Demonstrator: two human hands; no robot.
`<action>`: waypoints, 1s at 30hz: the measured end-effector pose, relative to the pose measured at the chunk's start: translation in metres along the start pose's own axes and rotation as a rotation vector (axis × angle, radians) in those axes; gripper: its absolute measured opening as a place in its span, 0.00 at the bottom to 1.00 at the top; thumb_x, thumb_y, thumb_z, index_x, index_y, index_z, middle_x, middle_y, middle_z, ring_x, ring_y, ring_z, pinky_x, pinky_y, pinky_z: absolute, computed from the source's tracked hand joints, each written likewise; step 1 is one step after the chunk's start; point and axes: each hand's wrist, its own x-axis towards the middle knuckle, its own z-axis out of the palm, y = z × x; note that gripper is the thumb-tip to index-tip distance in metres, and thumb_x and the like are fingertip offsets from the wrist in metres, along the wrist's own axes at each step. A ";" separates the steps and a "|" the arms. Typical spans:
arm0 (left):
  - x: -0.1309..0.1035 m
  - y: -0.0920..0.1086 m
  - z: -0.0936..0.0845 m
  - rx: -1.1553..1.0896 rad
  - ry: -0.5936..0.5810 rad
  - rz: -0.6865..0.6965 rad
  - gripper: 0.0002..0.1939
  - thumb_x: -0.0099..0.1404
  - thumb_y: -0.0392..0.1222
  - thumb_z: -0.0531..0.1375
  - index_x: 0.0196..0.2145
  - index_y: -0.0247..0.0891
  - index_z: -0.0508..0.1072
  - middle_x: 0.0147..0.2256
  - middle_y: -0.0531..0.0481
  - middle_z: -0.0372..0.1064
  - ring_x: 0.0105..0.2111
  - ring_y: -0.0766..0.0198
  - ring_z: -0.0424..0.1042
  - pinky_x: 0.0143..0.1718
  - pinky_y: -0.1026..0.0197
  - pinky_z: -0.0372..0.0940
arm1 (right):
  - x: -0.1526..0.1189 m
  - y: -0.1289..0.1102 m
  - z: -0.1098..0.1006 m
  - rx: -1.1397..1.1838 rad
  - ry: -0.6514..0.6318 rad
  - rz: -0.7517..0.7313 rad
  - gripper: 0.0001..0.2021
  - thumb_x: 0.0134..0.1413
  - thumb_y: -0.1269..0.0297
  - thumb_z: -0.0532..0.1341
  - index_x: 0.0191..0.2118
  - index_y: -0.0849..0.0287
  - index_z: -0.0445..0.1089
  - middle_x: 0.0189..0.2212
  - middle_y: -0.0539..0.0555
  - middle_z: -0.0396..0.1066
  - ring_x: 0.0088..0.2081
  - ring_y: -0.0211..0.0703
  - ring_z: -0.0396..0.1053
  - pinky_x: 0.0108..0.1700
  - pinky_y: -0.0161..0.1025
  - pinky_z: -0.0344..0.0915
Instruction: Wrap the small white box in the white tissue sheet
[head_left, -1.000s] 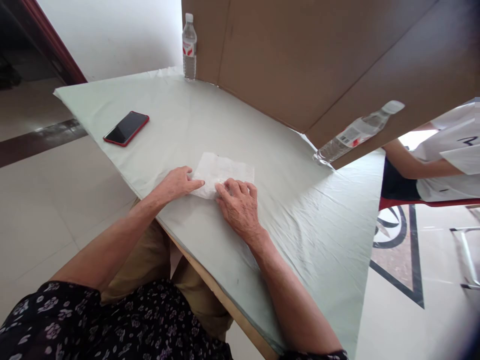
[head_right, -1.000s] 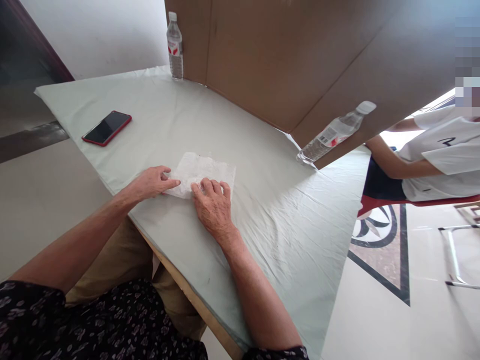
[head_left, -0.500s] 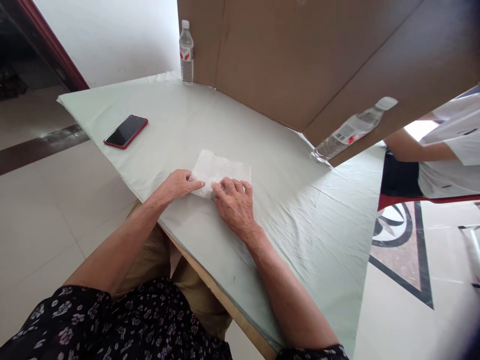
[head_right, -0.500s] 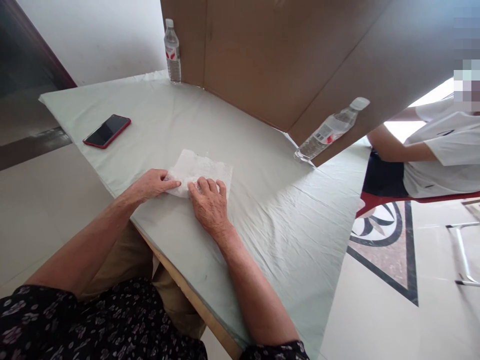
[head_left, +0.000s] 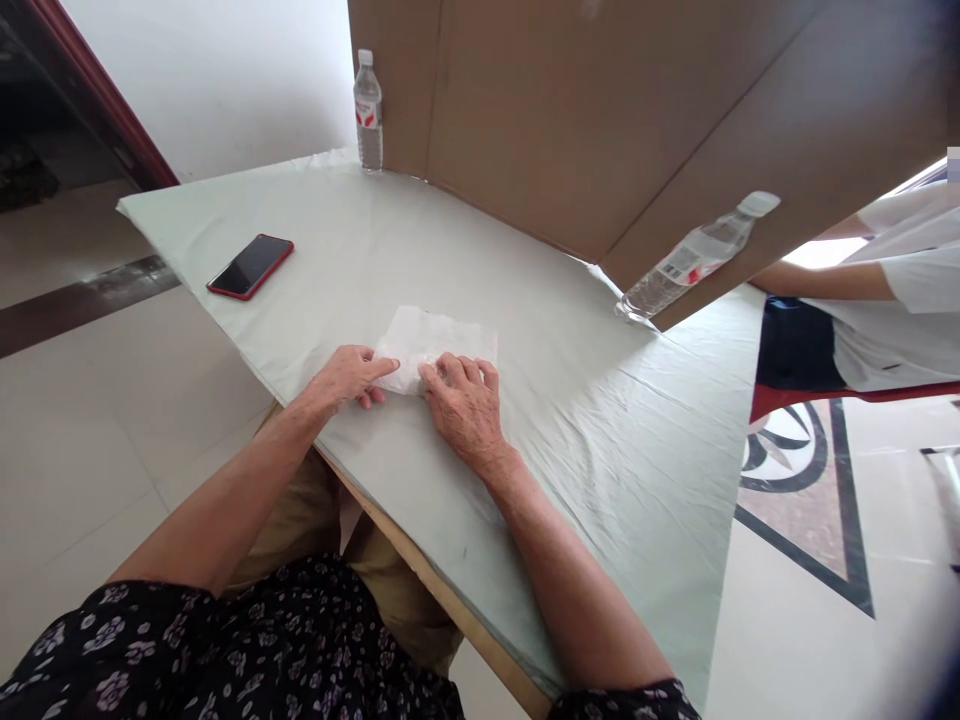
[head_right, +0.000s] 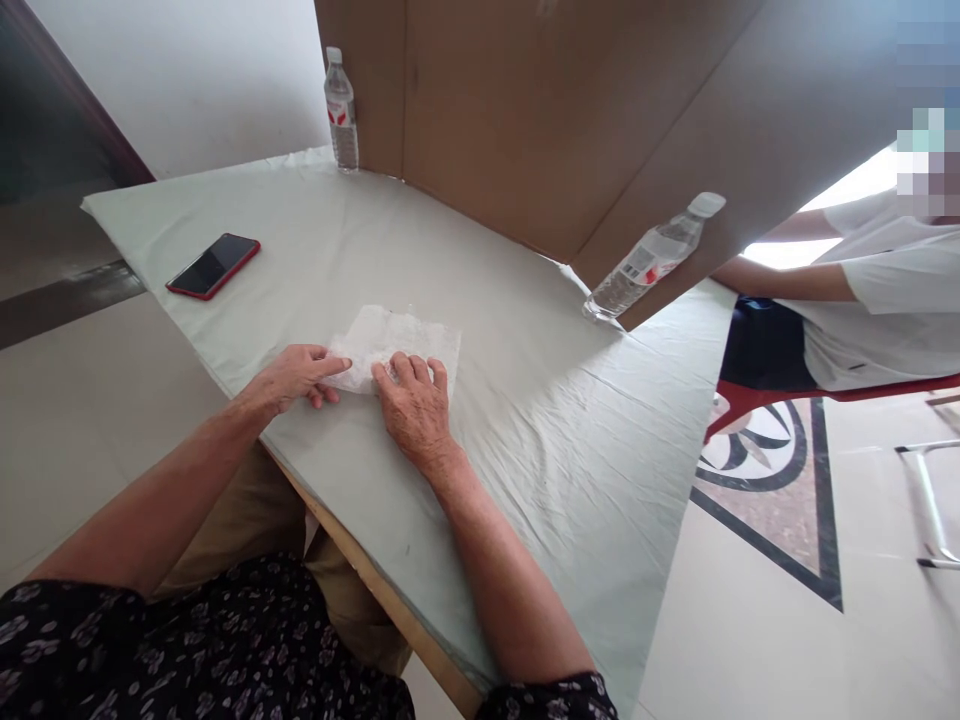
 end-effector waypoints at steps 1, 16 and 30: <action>-0.002 -0.001 0.001 -0.066 -0.002 -0.009 0.15 0.55 0.49 0.69 0.34 0.37 0.72 0.30 0.48 0.74 0.22 0.65 0.73 0.17 0.65 0.59 | 0.000 0.000 0.000 0.003 0.000 0.001 0.15 0.67 0.69 0.54 0.56 0.52 0.68 0.50 0.57 0.73 0.52 0.50 0.64 0.59 0.51 0.49; 0.013 0.025 0.013 0.489 0.201 0.302 0.14 0.50 0.36 0.63 0.15 0.40 0.60 0.16 0.57 0.54 0.20 0.68 0.54 0.21 0.63 0.46 | 0.001 -0.002 0.000 -0.002 -0.017 -0.001 0.16 0.67 0.71 0.53 0.55 0.52 0.68 0.51 0.58 0.72 0.52 0.51 0.63 0.60 0.51 0.49; 0.011 0.040 0.032 -0.152 -0.017 0.035 0.10 0.52 0.36 0.64 0.24 0.39 0.63 0.20 0.56 0.62 0.21 0.67 0.64 0.19 0.65 0.62 | 0.003 -0.002 -0.009 0.083 -0.050 0.013 0.19 0.63 0.70 0.57 0.59 0.57 0.63 0.53 0.60 0.73 0.52 0.53 0.66 0.63 0.53 0.47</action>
